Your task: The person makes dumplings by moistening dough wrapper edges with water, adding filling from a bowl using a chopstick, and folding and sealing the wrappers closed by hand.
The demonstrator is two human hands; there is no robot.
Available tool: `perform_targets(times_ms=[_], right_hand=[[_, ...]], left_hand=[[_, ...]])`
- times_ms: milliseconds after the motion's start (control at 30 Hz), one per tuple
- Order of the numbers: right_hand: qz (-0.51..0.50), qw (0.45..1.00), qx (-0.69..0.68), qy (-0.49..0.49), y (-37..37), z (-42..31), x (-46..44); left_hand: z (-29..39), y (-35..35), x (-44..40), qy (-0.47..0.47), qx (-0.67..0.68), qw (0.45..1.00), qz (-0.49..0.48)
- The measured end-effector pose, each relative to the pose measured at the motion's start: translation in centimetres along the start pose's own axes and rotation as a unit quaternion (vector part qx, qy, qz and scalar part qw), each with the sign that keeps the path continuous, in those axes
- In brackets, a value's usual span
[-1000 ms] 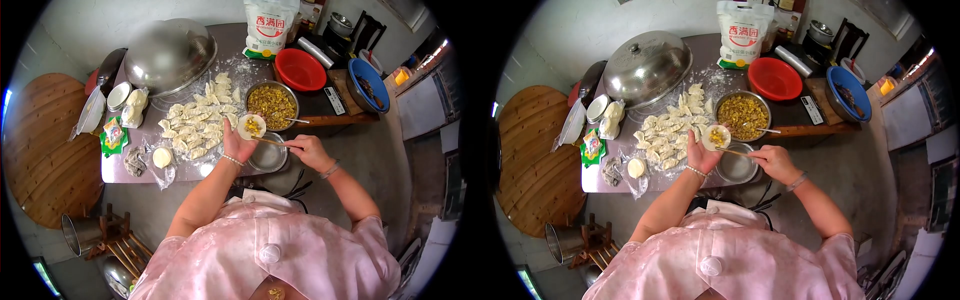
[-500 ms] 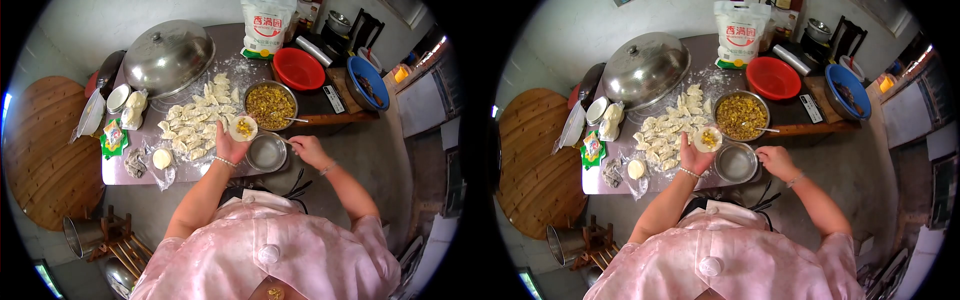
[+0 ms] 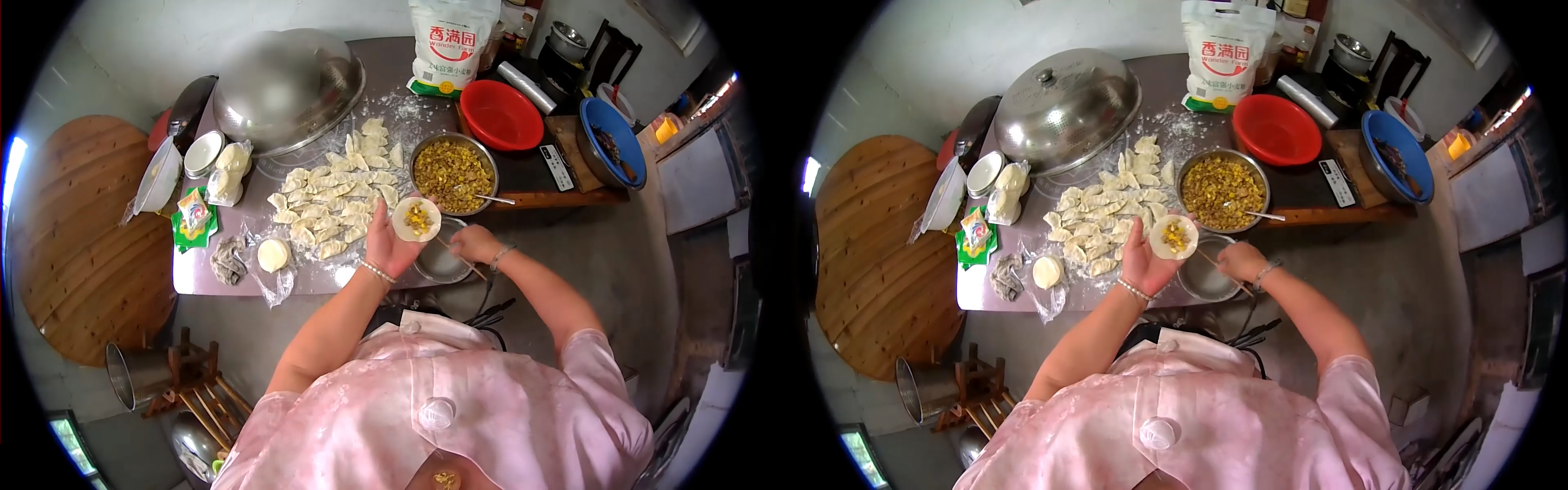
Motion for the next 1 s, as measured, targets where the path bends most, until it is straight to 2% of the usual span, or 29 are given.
perform_targets(times_ms=[100,167,233,333,467,700,1000], right_hand=[[0.057,0.998,-0.003,-0.026,-2.8,-0.6,0.9],[0.208,0.969,-0.04,-0.127,-5.8,-3.6,3.4],[0.338,0.904,-0.036,-0.26,-8.3,-7.1,6.8],[0.36,0.86,0.026,-0.36,-9.8,-11.8,10.0],[0.326,0.834,0.072,-0.44,-9.6,-14.6,11.7],[0.306,0.838,0.056,-0.448,-9.1,-14.9,12.1],[0.271,0.86,0.02,-0.431,-8.6,-15.6,12.1]], left_hand=[[0.0,0.3,0.0,-0.005,-0.003,1.0,-0.005],[-0.1,0.4,0.1,-0.013,-0.003,1.0,0.008],[-0.3,0.8,0.3,-0.029,-0.007,0.999,0.014],[-0.9,1.8,0.8,-0.062,-0.019,0.998,0.005],[-1.8,2.7,1.1,-0.092,-0.04,0.995,-0.024],[-3.0,3.3,1.5,-0.125,-0.054,0.989,-0.053],[-3.9,2.2,1.9,-0.135,-0.12,0.983,-0.029]])
Point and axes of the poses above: each hand's wrist, its own x-axis away from the middle knuckle, its own y-axis out of the palm, z = x × y, the point moved 7 cm from there along -x, towards the middle knuckle, and after that the axes turned 13 degrees about -x, right-handed, at the moved point
